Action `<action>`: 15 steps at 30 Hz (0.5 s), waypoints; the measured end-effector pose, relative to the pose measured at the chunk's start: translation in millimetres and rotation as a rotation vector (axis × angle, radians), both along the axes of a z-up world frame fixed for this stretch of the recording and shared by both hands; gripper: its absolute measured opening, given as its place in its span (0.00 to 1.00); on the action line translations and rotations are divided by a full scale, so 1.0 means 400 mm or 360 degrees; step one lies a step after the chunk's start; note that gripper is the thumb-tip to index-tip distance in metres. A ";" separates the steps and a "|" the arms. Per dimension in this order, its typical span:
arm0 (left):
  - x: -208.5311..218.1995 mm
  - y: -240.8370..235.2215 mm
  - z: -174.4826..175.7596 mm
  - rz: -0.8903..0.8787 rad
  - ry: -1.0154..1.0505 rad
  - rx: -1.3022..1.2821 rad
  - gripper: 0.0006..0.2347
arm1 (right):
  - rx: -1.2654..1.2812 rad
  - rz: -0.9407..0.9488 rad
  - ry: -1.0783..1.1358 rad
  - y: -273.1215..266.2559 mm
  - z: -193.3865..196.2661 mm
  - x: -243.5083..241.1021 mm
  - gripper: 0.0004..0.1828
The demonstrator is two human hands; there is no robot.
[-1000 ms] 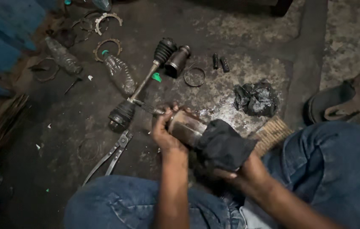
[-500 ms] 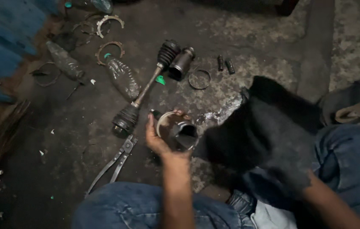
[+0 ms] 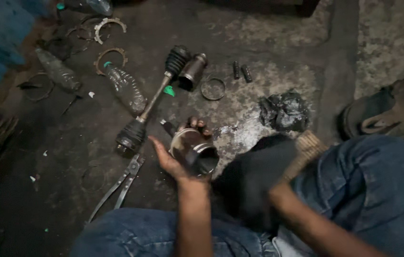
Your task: The person sits on the floor and cleans various disassembled car parts, including a driveshaft and a cylindrical metal component, using a dark rag. They wipe the exterior and interior surfaces of the parts, handling them one by one and placing them back on the floor.
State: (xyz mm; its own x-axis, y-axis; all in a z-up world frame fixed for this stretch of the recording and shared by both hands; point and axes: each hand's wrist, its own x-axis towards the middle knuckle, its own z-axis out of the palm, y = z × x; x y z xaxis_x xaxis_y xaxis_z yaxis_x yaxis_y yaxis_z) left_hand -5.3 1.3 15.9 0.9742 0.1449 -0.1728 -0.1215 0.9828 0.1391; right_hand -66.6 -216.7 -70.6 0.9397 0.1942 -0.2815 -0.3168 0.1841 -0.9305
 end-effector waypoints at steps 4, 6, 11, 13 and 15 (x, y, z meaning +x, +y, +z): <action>0.009 -0.029 0.002 0.0174 0.0156 0.0385 0.26 | -0.0204 0.0447 -0.0266 0.098 0.022 0.038 0.17; 0.013 -0.032 -0.003 0.0107 0.0271 0.0390 0.25 | 0.1015 0.0523 0.0524 0.087 0.067 0.020 0.16; 0.004 -0.055 -0.012 -0.0135 -0.0332 0.0676 0.26 | 0.0884 0.0429 0.0986 0.105 0.080 0.010 0.12; 0.001 -0.079 -0.012 -0.0202 -0.0453 0.0836 0.25 | 0.0882 0.0328 0.1061 0.112 0.058 0.002 0.11; 0.010 -0.093 -0.012 -0.0237 -0.0502 0.1100 0.23 | 0.0983 0.0391 0.1000 0.082 0.046 0.002 0.13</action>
